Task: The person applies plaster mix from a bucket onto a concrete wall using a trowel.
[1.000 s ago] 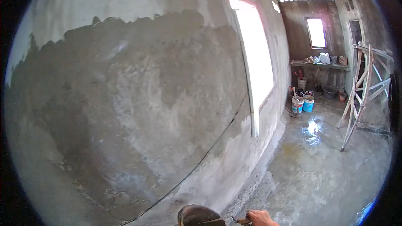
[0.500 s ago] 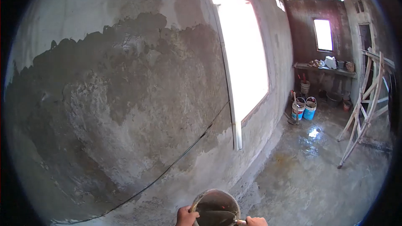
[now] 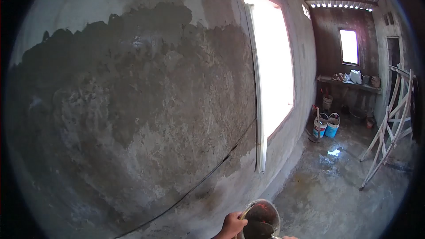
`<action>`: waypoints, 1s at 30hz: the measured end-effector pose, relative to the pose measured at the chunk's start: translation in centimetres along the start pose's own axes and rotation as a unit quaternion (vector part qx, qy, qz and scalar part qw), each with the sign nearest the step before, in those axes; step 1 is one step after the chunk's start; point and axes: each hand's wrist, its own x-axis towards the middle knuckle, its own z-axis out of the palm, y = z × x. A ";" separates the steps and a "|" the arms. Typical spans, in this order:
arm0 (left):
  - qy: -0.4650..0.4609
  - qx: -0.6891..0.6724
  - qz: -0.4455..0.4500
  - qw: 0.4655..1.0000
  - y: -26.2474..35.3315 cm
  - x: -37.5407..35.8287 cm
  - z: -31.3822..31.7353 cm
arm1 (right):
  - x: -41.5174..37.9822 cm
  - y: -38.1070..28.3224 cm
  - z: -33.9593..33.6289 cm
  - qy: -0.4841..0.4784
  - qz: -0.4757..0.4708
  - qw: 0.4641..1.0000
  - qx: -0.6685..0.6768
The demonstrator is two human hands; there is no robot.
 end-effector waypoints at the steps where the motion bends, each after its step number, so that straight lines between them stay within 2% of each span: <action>1: -0.010 0.001 -0.001 1.000 0.0 1.4 -0.6 | 1.6 0.1 0.3 -0.001 0.009 1.000 0.002; 3: -0.028 0.099 0.039 0.994 -0.2 3.7 -2.1 | 4.2 -0.3 1.3 -0.010 -0.033 0.997 -0.075; 5: -0.035 -0.005 0.073 0.997 0.6 5.0 -3.6 | 5.4 -3.1 -0.7 -0.039 -0.031 0.998 -0.041; 6: -0.041 -0.016 0.116 0.992 -0.2 6.3 -3.9 | 6.3 -4.5 -1.5 -0.095 -0.028 0.993 -0.066; 7: -0.021 -0.025 0.162 0.986 -0.7 7.5 -3.9 | 6.9 -6.1 -2.5 -0.105 -0.049 0.990 -0.085; 8: -0.075 -0.045 0.113 0.990 -0.2 8.6 -4.8 | 7.2 -7.9 -3.4 -0.064 -0.071 0.986 -0.138; 9: -0.064 -0.075 0.131 0.986 0.6 9.1 -5.3 | 7.9 -9.1 -4.5 -0.068 -0.069 0.978 -0.184; 10: -0.044 -0.014 0.142 0.989 -0.4 10.6 -5.5 | 8.5 -10.1 -5.5 -0.044 -0.083 0.972 -0.213; 13: -0.102 -0.155 0.087 0.979 -0.5 13.2 -6.9 | 9.3 -12.3 -8.7 0.074 -0.149 0.953 -0.252; 15: -0.113 -0.159 0.043 0.980 1.8 13.7 -8.6 | 10.6 -12.6 -10.2 0.134 -0.158 0.944 -0.256; 17: -0.119 -0.158 0.048 0.979 0.6 15.4 -8.3 | 12.3 -12.4 -11.0 0.133 -0.142 0.941 -0.278; 21: -0.115 -0.180 0.064 0.975 1.5 16.5 -7.7 | 16.2 -12.4 -12.2 0.113 -0.200 0.902 -0.365; 23: -0.115 -0.167 0.065 0.977 2.2 17.1 -7.5 | 18.1 -11.7 -11.8 0.183 -0.283 0.858 -0.388; 25: -0.112 -0.153 0.061 0.980 2.7 17.6 -6.9 | 19.6 -10.7 -12.2 0.167 -0.307 0.850 -0.394; 27: -0.112 -0.185 0.063 0.974 3.2 18.1 -6.3 | 21.0 -9.4 -12.2 0.148 -0.399 0.823 -0.377; 30: -0.110 -0.167 0.061 0.978 3.5 19.3 -5.2 | 21.4 -8.4 -11.7 0.100 -0.414 0.842 -0.332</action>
